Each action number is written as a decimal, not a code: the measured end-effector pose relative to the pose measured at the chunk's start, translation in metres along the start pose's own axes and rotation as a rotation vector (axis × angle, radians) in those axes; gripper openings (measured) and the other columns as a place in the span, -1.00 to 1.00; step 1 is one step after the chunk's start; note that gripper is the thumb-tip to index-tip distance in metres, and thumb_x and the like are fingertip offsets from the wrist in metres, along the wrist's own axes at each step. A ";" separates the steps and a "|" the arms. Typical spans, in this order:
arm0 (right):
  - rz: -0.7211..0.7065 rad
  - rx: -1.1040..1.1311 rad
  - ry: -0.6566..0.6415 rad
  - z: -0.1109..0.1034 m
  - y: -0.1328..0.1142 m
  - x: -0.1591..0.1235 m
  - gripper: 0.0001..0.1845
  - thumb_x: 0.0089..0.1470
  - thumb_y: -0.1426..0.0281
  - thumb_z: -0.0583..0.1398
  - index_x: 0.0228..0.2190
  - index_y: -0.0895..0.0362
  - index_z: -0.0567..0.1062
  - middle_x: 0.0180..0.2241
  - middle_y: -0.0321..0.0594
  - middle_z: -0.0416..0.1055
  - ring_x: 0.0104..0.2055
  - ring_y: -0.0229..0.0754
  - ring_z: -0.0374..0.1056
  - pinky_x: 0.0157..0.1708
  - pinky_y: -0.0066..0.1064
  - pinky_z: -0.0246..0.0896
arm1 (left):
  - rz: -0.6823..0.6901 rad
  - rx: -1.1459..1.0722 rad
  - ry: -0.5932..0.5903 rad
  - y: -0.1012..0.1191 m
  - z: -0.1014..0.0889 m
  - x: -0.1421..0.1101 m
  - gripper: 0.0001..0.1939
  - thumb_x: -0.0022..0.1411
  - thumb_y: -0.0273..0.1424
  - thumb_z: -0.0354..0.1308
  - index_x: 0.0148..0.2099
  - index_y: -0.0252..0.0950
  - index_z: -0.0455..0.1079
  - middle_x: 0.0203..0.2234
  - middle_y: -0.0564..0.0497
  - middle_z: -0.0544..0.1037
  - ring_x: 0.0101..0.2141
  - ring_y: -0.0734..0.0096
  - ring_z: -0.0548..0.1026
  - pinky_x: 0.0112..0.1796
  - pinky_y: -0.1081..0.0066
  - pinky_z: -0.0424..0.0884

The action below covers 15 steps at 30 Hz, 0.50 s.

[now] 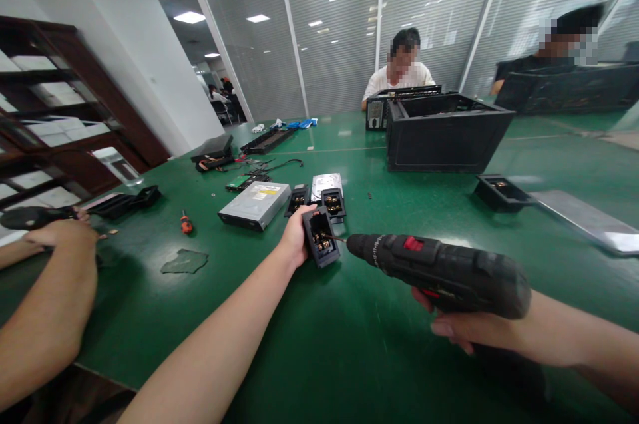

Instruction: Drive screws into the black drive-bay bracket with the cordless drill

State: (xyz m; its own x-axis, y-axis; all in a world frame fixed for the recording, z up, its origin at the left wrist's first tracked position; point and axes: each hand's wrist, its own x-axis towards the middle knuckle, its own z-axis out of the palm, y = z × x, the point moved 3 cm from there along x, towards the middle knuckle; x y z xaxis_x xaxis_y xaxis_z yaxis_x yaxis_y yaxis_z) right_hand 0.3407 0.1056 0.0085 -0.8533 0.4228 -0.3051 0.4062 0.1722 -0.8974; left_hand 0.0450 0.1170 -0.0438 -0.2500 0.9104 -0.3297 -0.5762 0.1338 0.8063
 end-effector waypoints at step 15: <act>-0.001 0.036 0.027 0.000 0.008 0.002 -0.72 0.00 0.20 0.25 -0.27 0.08 0.40 -0.51 -0.36 0.36 -0.50 -0.21 0.33 -0.48 -0.40 0.32 | -0.012 0.005 0.031 0.000 0.002 -0.001 -0.72 -0.02 -0.19 0.16 -0.40 -0.32 0.42 -0.56 -0.05 0.52 -0.55 0.24 0.47 -0.44 0.22 0.41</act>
State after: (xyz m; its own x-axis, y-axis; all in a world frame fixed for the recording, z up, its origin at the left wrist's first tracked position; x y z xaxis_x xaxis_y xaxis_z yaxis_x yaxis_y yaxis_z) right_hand 0.3417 0.1077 0.0010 -0.8443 0.4467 -0.2959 0.3931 0.1411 -0.9086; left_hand 0.0468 0.1164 -0.0423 -0.2669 0.8963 -0.3540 -0.5754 0.1465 0.8046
